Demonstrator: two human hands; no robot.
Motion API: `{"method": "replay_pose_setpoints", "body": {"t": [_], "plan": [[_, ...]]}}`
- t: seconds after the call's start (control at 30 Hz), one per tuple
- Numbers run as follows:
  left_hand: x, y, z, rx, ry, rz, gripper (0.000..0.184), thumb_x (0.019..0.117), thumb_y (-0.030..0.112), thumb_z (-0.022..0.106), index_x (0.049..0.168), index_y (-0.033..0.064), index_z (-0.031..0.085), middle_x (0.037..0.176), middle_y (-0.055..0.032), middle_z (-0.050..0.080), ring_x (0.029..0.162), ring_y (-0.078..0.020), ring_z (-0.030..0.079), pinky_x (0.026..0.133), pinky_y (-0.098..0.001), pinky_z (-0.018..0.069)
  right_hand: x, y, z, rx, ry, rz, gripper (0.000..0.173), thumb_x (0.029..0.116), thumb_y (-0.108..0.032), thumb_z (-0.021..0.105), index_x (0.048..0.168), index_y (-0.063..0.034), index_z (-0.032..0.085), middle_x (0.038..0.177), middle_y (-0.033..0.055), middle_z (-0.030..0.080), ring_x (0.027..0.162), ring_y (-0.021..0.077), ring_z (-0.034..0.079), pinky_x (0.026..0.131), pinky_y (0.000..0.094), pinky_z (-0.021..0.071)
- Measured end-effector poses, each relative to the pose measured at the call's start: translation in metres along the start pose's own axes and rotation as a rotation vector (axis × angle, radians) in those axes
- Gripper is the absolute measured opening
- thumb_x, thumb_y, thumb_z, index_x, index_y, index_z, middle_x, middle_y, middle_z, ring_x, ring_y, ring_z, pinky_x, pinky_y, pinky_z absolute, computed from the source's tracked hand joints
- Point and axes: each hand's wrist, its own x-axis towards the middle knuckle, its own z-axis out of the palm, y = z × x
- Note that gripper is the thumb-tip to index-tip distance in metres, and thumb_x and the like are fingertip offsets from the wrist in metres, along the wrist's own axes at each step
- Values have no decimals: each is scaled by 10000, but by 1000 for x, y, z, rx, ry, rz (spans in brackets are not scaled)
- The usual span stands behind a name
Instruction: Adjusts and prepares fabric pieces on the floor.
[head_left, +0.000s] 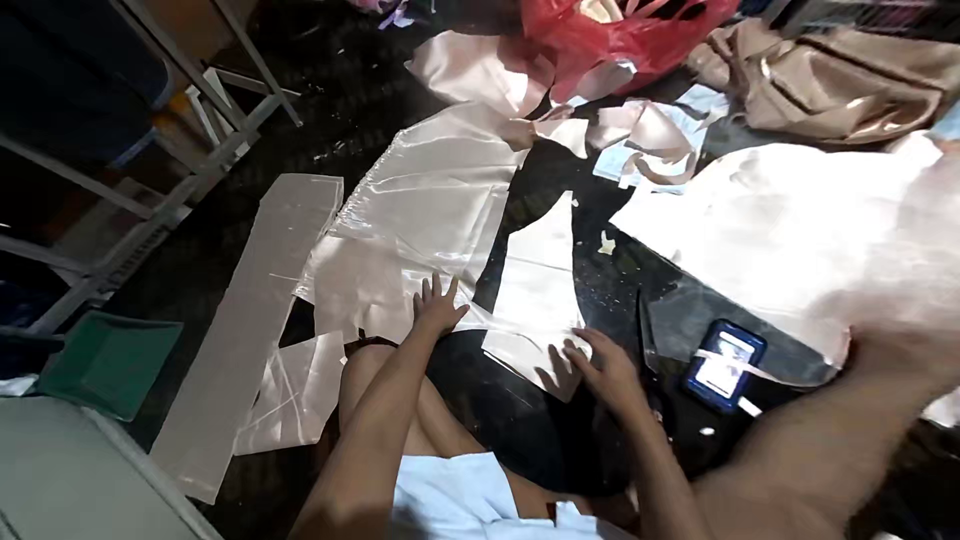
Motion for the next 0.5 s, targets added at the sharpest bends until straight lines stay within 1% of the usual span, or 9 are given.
{"method": "replay_pose_setpoints", "body": {"t": [0.03, 0.07, 0.13, 0.2, 0.27, 0.37, 0.43, 0.47, 0.5], "plan": [[6, 5, 0, -17, 21, -3, 780, 1012, 649, 469, 1662, 328, 181, 1729, -188, -34, 1583, -447, 13, 1214, -699, 130, 18, 14, 21, 32, -104, 73, 510, 1050, -343, 573, 1408, 21, 588, 1479, 314, 506, 1365, 498, 492, 1142, 611, 381], [12, 10, 0, -31, 45, -6, 781, 1012, 654, 462, 1662, 322, 186, 1727, -197, -22, 1582, -451, 14, 1214, -699, 129, 33, 18, 36, 28, -182, 142, 527, 1045, -367, 574, 1447, -27, 569, 1540, 281, 454, 1413, 482, 441, 1152, 635, 348], [24, 23, 2, -72, 105, -9, 779, 1010, 651, 466, 1660, 311, 206, 1724, -213, 2, 1581, -457, 20, 1215, -705, 115, 54, 22, 53, -52, -244, 215, 522, 1042, -401, 578, 1457, -84, 578, 1565, 249, 441, 1440, 458, 421, 1134, 667, 347], [37, 36, 4, -144, 155, -3, 783, 1005, 631, 501, 1658, 301, 222, 1721, -224, 7, 1578, -467, 12, 1215, -715, 83, 60, 30, 61, -150, -224, 245, 504, 1037, -417, 583, 1421, -92, 610, 1557, 246, 453, 1447, 456, 415, 1099, 692, 364], [48, 52, 6, -215, 161, -11, 783, 1007, 610, 514, 1660, 303, 211, 1721, -222, -29, 1579, -463, -19, 1214, -718, 48, 56, 38, 60, -208, -147, 262, 519, 1020, -412, 614, 1411, -71, 614, 1553, 255, 456, 1438, 474, 419, 1067, 721, 371], [45, 77, 7, -326, 133, -44, 783, 1014, 587, 512, 1664, 288, 194, 1724, -204, -64, 1582, -449, -42, 1218, -711, 44, 40, 43, 52, -258, -79, 328, 540, 1010, -376, 634, 1444, -60, 580, 1564, 273, 431, 1427, 517, 411, 1030, 757, 369], [28, 89, 3, -405, 71, -33, 797, 1016, 573, 524, 1665, 252, 192, 1727, -194, -55, 1583, -446, -29, 1213, -716, 80, 24, 43, 51, -275, -25, 391, 546, 1013, -372, 626, 1458, -62, 565, 1564, 274, 428, 1420, 524, 411, 1017, 772, 356], [19, 92, -2, -431, 30, -10, 798, 1019, 565, 527, 1665, 239, 191, 1729, -190, -15, 1584, -443, 15, 1205, -715, 127, 17, 43, 50, -281, 6, 419, 547, 1011, -369, 627, 1453, -51, 567, 1552, 288, 436, 1405, 539, 419, 1000, 782, 353], [10, 90, -9, -439, -8, 21, 786, 1025, 559, 522, 1662, 229, 203, 1727, -188, 65, 1578, -436, 99, 1190, -701, 204, 11, 40, 49, -287, 13, 464, 549, 1012, -372, 626, 1450, -46, 567, 1541, 298, 442, 1394, 549, 423, 994, 789, 346]]}}
